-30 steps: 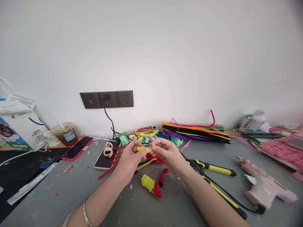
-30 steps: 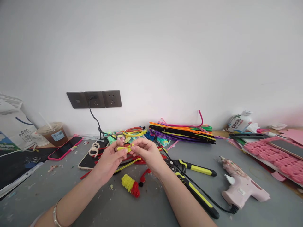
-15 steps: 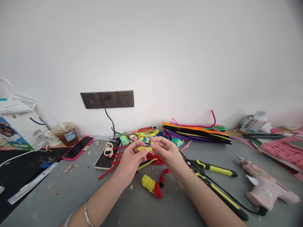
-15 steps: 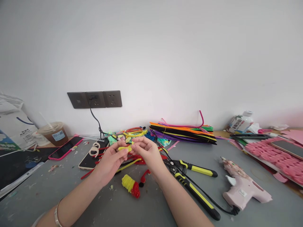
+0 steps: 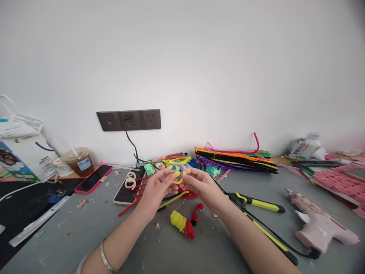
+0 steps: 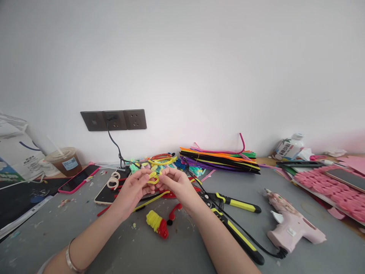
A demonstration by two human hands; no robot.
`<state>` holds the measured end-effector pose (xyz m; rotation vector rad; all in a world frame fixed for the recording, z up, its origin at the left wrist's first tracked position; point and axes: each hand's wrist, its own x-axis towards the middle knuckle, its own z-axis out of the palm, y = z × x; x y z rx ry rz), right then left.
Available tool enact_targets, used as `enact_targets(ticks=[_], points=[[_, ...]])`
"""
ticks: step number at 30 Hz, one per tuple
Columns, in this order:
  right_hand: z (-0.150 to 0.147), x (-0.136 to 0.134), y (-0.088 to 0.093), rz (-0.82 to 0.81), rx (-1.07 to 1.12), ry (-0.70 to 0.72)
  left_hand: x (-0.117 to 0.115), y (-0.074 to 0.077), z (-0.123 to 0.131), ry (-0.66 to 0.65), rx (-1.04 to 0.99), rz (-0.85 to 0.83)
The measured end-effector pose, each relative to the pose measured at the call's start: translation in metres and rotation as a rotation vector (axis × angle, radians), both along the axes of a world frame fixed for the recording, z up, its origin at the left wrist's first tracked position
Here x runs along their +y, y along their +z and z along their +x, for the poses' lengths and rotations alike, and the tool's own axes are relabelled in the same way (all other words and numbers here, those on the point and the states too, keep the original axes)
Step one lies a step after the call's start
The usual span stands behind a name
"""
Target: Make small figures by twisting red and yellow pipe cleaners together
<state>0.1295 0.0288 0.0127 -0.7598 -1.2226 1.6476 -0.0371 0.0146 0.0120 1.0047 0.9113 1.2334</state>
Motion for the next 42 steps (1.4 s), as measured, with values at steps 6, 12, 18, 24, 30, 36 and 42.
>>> enact_targets(ticks=[6, 12, 18, 24, 30, 36, 42], points=[[0.002, -0.002, 0.004, 0.066, -0.111, 0.026, 0.001, -0.001, -0.003, -0.071, 0.167, 0.050], [0.005, -0.001, 0.004, 0.120, -0.137, 0.020, -0.001, 0.002, -0.003, -0.123, 0.212, 0.030], [0.005, -0.001, 0.005, 0.128, -0.109, 0.023, -0.001, 0.003, -0.005, -0.167, 0.198, 0.027], [0.005, -0.001, 0.004, 0.137, -0.085, 0.038, -0.002, 0.004, -0.005, -0.207, 0.195, 0.011], [0.004, -0.002, 0.003, 0.135, -0.077, 0.041, -0.005, 0.010, -0.003, -0.263, 0.220, -0.027], [0.007, -0.002, 0.004, 0.113, -0.057, 0.101, -0.006, 0.007, -0.004, -0.302, 0.156, -0.070], [0.009, 0.001, 0.004, 0.212, -0.036, 0.092, -0.006, 0.008, -0.004, -0.290, 0.096, -0.117]])
